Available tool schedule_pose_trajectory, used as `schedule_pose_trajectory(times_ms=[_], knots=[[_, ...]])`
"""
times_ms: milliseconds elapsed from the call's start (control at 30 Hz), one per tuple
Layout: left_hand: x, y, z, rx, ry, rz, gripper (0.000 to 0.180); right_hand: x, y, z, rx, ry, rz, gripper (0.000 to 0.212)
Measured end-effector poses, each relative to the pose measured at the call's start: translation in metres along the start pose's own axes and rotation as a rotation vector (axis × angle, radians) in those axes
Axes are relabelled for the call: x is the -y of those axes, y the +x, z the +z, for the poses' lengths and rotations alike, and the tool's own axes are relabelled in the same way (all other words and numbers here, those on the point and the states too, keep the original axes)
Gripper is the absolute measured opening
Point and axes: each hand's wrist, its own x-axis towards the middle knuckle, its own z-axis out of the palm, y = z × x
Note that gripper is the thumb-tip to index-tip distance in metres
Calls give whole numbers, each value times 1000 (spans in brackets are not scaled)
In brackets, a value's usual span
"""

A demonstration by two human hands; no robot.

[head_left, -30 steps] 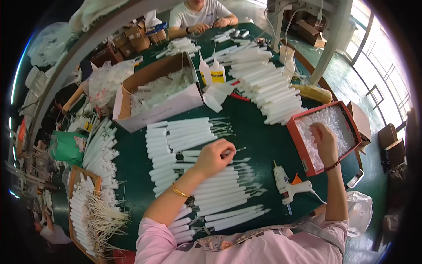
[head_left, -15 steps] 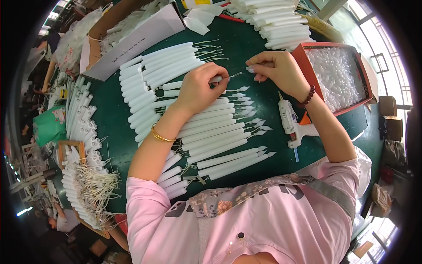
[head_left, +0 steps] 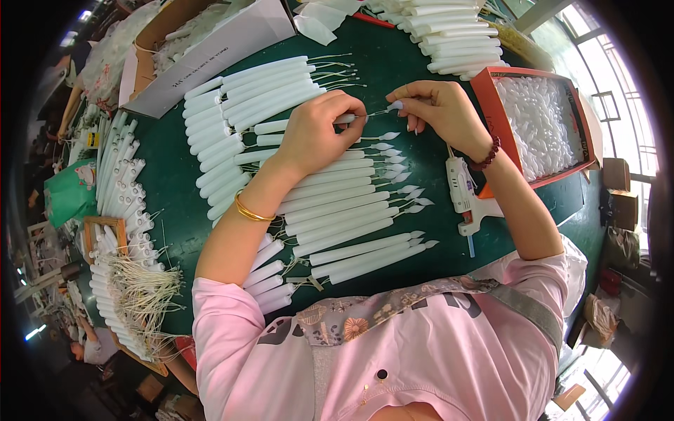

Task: Assembling white plastic tubes by applying glue and attaching small components at a factory workstation.

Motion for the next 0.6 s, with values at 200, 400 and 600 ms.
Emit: schedule_pose_trajectory(times_ms=[200,400,600], knots=[[-1,0,0,8,-5,-2,11,-2,-2,-2,-10,38,25,23],[0,2,4,-96,-48,54,9,-2,0,10,29,176,62,20],[0,2,2,-158,-31,55,10,1,4,13,18,315,150,25]])
